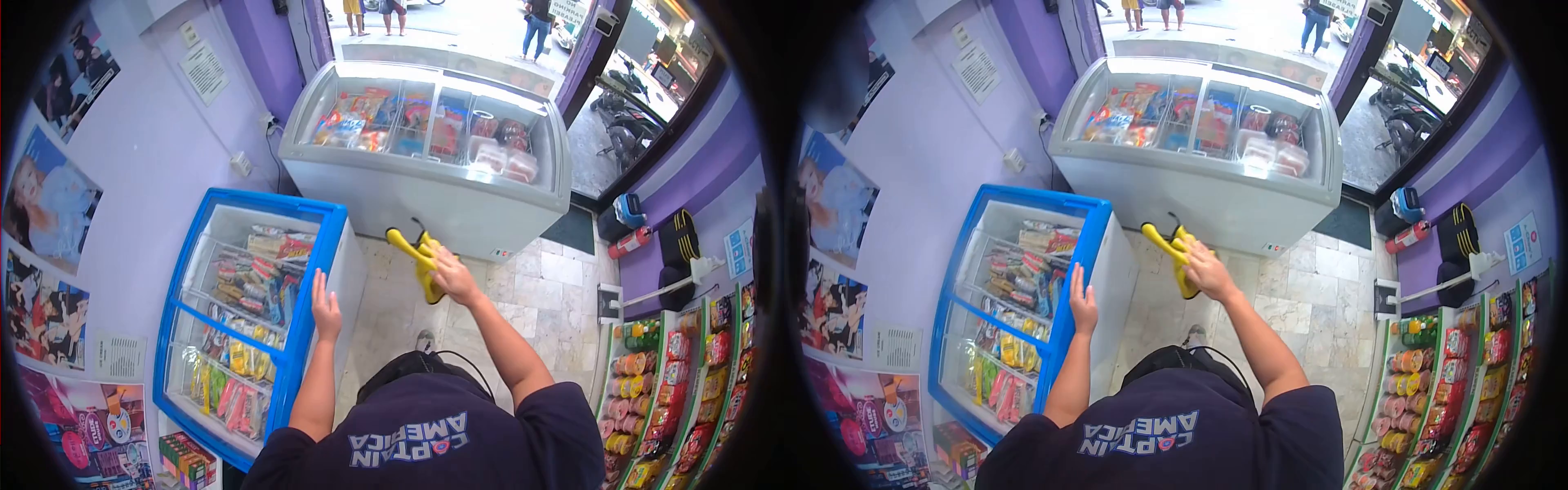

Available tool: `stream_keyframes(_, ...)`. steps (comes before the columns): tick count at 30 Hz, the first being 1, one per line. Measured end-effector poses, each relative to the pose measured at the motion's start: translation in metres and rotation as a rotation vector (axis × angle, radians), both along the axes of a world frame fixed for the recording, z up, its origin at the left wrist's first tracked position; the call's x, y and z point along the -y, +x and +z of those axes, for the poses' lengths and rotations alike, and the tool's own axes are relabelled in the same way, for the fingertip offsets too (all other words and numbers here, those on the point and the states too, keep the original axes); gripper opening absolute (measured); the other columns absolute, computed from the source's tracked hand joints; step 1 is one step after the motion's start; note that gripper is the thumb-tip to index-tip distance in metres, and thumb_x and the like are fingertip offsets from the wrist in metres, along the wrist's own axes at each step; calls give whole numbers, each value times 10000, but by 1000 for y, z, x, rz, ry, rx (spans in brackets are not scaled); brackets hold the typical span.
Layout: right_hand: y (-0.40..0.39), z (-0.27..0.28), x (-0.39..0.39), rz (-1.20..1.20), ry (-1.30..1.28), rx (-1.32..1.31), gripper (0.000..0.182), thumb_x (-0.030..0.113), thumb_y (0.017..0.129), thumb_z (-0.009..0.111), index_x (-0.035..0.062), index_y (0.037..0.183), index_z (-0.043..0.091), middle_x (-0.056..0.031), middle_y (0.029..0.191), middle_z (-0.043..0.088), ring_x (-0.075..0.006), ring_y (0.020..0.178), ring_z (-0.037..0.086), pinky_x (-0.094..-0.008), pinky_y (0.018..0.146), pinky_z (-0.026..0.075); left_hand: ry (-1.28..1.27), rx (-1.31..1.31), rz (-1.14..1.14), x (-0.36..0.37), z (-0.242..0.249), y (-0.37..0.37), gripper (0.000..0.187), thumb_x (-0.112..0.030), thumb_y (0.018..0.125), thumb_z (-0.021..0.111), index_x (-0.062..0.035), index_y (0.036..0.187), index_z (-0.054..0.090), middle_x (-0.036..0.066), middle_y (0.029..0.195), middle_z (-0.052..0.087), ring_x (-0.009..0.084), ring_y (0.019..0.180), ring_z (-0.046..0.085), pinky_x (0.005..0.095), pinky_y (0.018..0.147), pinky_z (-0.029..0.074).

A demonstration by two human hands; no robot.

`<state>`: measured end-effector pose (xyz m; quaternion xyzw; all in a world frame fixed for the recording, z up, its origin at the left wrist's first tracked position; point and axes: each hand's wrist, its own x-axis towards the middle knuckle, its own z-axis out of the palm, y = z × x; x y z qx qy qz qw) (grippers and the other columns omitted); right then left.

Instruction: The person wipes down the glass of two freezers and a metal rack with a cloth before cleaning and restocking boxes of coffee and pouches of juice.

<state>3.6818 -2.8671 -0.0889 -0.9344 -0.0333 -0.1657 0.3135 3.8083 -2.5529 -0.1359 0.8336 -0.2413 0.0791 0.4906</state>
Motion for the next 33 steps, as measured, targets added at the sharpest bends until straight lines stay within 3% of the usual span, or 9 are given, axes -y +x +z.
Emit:
stream_keyframes(6,55,73,118,-55,-298,110,433,61,834,606,45,1265,573,-107,1450,454,-303,1400,337,-445,1154,283,-73,-86,-160,120,22,34,519,5,885,487,-7,1401,433,134,1506,376,313,1389,352,374,1130,298)
stream_keyframes(10,133,64,168,-72,-349,155,429,89,839,617,63,1266,585,-87,1447,461,-288,1401,338,-442,1150,293,-133,-152,-162,146,5,78,530,-9,878,524,-20,1401,442,133,1491,400,313,1377,373,376,1118,319)
stream_keyframes(17,324,-56,227,-147,-511,73,420,131,878,583,71,1293,568,-65,1496,397,-278,1418,302,-428,1165,264,-233,-328,-130,158,-10,174,496,0,895,541,-16,1384,466,128,1431,478,252,1266,521,364,1027,425)
stream_keyframes(18,356,-91,238,-161,-553,34,449,180,886,568,121,1331,547,-52,1514,373,-283,1429,281,-451,1164,255,-222,-354,-123,157,-14,188,487,3,902,533,-15,1384,467,125,1422,489,247,1247,539,357,1011,439)
stream_keyframes(21,445,-129,204,-142,-536,5,446,240,902,535,195,1346,547,-29,1535,341,-284,1446,246,-478,1171,216,-186,-416,-116,159,-24,246,467,4,922,516,-13,1386,463,120,1396,512,244,1220,563,344,989,458)
stream_keyframes(23,550,-115,136,53,-478,-23,438,298,916,506,259,1350,545,-3,1552,312,-270,1465,192,-492,1186,149,-215,-470,-81,167,-38,309,470,0,926,512,-19,1392,456,122,1404,503,247,1227,556,346,990,456)
stream_keyframes(27,691,-134,38,186,-437,44,443,365,925,475,247,1345,554,22,1561,295,-245,1477,147,-476,1202,75,-123,-428,11,184,-48,398,465,-37,940,510,-8,1399,441,144,1446,448,280,1293,484,366,1029,413)
stream_keyframes(31,750,-150,-17,194,-419,106,438,375,922,490,229,1326,572,11,1552,313,-243,1472,169,-473,1202,76,-42,-241,202,204,-59,481,460,-151,988,475,35,1401,395,206,1496,342,344,1383,338,425,1129,268)
stream_keyframes(33,750,-142,-1,234,-406,45,444,378,917,500,204,1319,574,-6,1547,321,-245,1468,183,-476,1200,84,-71,-175,374,216,-63,512,475,-162,997,467,24,1421,364,210,1519,295,361,1396,305,421,1133,259)
